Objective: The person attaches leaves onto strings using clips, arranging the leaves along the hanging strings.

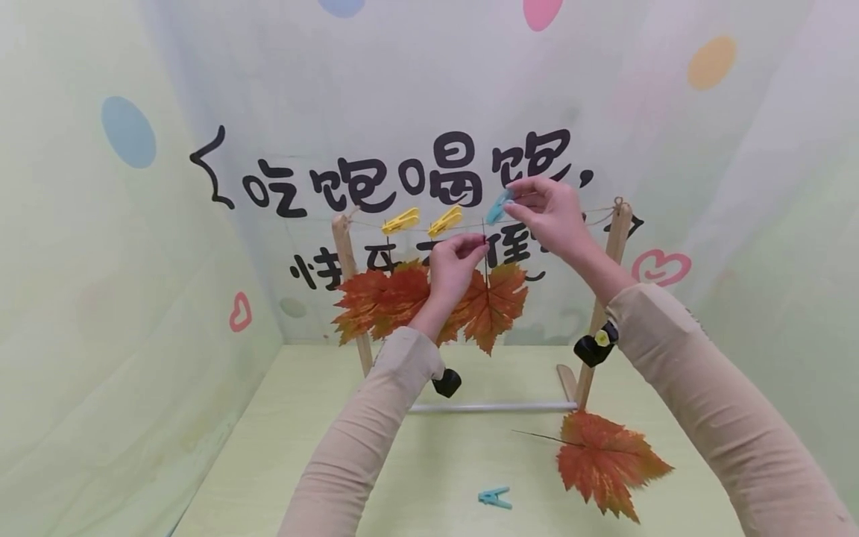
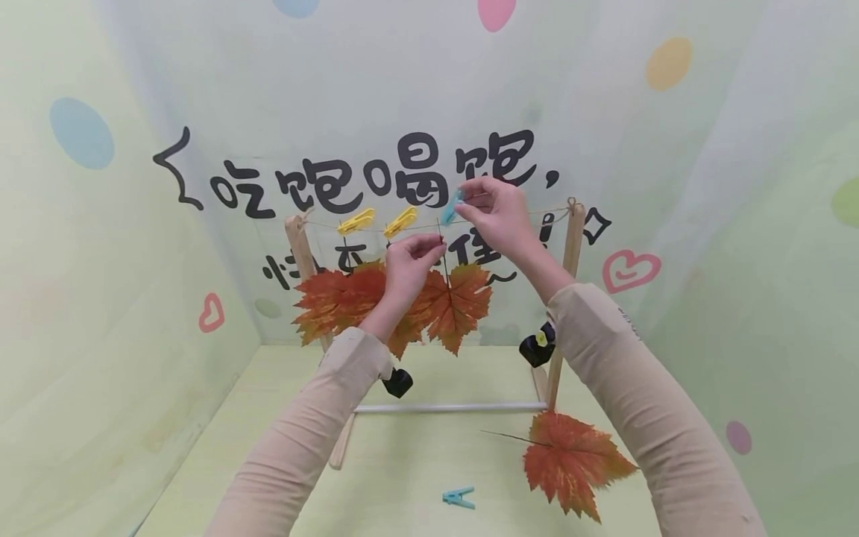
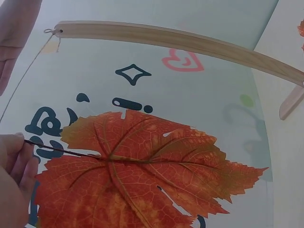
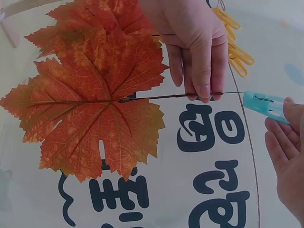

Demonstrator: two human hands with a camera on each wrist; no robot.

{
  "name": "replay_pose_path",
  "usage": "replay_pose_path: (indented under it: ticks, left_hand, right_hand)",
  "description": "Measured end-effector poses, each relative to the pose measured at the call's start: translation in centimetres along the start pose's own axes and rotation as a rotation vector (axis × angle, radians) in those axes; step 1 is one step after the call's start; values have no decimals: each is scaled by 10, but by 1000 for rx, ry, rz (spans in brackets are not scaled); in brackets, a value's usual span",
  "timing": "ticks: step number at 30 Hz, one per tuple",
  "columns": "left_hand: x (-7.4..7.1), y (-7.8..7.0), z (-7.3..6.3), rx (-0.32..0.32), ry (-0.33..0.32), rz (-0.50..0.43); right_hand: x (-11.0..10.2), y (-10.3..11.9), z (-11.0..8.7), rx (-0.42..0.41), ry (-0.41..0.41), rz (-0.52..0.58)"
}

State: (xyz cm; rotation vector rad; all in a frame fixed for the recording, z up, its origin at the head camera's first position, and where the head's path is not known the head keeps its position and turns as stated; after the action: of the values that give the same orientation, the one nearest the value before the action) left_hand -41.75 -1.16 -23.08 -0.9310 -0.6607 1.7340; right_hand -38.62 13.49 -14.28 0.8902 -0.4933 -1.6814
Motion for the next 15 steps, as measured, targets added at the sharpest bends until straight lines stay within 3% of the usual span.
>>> replay_pose_path:
  ticks: [15]
  left_hand:
    - [3,-2,0,-8,-6,14]
  right_hand:
    - [-1,-4,2,37,5,-24]
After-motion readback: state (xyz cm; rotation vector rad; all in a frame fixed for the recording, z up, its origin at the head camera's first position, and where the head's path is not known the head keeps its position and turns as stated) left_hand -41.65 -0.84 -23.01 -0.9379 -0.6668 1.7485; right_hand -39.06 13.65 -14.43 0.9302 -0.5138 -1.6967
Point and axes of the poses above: each hand's wrist, its own z-axis towards the middle knuckle, its own x-axis out of the palm, y = z × x, the point moved 8 cm from there along z, towards the middle knuckle, and after that the axes turned 8 degrees about z, right-handed, at the moved point
